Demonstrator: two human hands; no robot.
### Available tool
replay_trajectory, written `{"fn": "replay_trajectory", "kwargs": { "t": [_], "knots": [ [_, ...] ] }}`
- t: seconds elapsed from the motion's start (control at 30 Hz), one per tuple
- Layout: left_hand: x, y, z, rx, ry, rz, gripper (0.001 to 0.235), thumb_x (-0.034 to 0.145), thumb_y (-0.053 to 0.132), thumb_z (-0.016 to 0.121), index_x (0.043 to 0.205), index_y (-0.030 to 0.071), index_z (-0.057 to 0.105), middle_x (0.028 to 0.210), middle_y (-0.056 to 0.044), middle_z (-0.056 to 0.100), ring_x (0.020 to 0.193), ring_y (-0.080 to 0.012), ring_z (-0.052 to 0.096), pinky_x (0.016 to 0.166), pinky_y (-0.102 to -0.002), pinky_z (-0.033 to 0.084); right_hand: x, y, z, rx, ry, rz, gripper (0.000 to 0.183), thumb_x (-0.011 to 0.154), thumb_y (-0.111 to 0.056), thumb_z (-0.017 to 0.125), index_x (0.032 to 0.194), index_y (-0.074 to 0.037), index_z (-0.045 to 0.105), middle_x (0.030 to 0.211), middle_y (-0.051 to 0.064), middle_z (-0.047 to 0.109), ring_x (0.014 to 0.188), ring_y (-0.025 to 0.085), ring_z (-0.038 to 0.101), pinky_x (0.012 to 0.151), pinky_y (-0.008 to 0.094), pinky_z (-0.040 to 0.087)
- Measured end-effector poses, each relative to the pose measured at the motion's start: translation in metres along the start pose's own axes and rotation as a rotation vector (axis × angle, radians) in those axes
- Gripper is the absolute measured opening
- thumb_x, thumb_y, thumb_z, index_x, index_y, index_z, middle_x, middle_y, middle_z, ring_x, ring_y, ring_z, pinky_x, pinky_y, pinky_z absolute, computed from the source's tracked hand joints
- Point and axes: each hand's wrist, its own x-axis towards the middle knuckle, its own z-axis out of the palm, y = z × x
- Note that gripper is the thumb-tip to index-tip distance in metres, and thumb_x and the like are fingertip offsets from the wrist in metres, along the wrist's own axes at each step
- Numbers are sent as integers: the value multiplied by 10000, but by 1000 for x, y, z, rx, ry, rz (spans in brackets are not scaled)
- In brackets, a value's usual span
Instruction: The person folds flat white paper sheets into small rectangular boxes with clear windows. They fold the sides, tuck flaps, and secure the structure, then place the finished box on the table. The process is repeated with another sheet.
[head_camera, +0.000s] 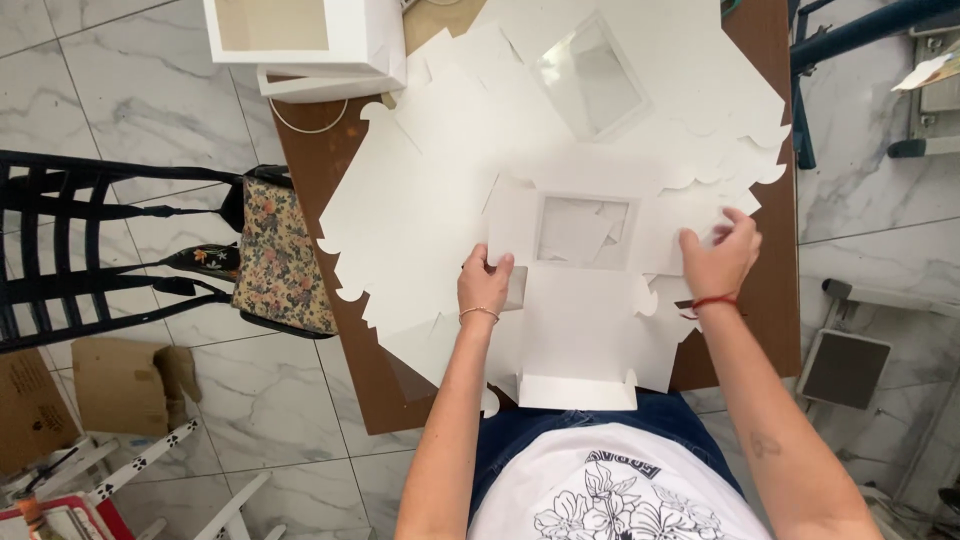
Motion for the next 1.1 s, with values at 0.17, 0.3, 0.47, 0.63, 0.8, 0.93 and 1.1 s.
{"fn": "replay_trajectory", "kwargs": {
  "t": [0.17, 0.3, 0.47, 0.63, 0.8, 0.93, 1.1],
  "knots": [
    [-7, 11, -2, 136, 4, -35, 228, 764, 327, 559, 928, 169, 551, 789, -90, 618, 859, -299, 598, 722, -399, 474, -32, -88, 22, -163, -117, -871, 496, 837, -232, 547, 1262, -30, 392, 1252, 194, 380, 1127, 339, 358, 915, 476, 240],
    [-10, 16, -4, 227, 9, -61, 241, 759, 358, 563, 892, 158, 537, 784, -75, 630, 871, -292, 601, 727, -402, 474, -52, -135, 55, -201, -529, -1096, 703, 834, -568, 273, 1382, -137, 183, 1431, 89, 183, 1293, 267, 196, 989, 570, 121],
    [-17, 25, -12, 178, 7, -85, 217, 773, 291, 549, 908, 121, 543, 847, -129, 622, 911, -322, 581, 765, -416, 464, -9, -53, 85, -367, -316, -833, 714, 837, -520, 345, 1349, -32, 250, 1401, 162, 223, 1286, 321, 180, 957, 622, 112],
    [-19, 23, -15, 167, -3, -105, 196, 774, 274, 548, 901, 124, 541, 833, -132, 616, 907, -324, 579, 767, -419, 460, 9, -16, 19, -494, -65, -167, 788, 903, -581, 245, 1369, 37, 100, 1397, 244, 4, 1274, 408, -1, 944, 683, 100],
    [-15, 20, -14, 145, -44, -104, 218, 770, 274, 547, 926, 123, 555, 860, -133, 625, 926, -321, 578, 770, -413, 463, -24, -22, 14, -154, -324, -534, 706, 831, -263, 505, 1364, 16, 135, 1428, 182, 66, 1299, 347, 23, 1014, 564, 30],
    [-10, 15, -11, 160, -51, -98, 227, 761, 270, 559, 941, 131, 560, 863, -120, 630, 929, -312, 578, 771, -409, 468, -45, 10, 18, -433, -631, -898, 838, 694, -748, 101, 1367, -250, 86, 1447, -71, 6, 1329, 155, -19, 1013, 558, 19],
    [-14, 19, -12, 138, -22, -116, 258, 771, 267, 548, 990, 129, 548, 912, -143, 626, 952, -320, 571, 792, -418, 463, -22, 22, -21, -294, -314, -133, 776, 858, -619, 159, 1391, -95, -48, 1417, 99, -163, 1280, 323, -154, 995, 635, 73]
  ]
}}
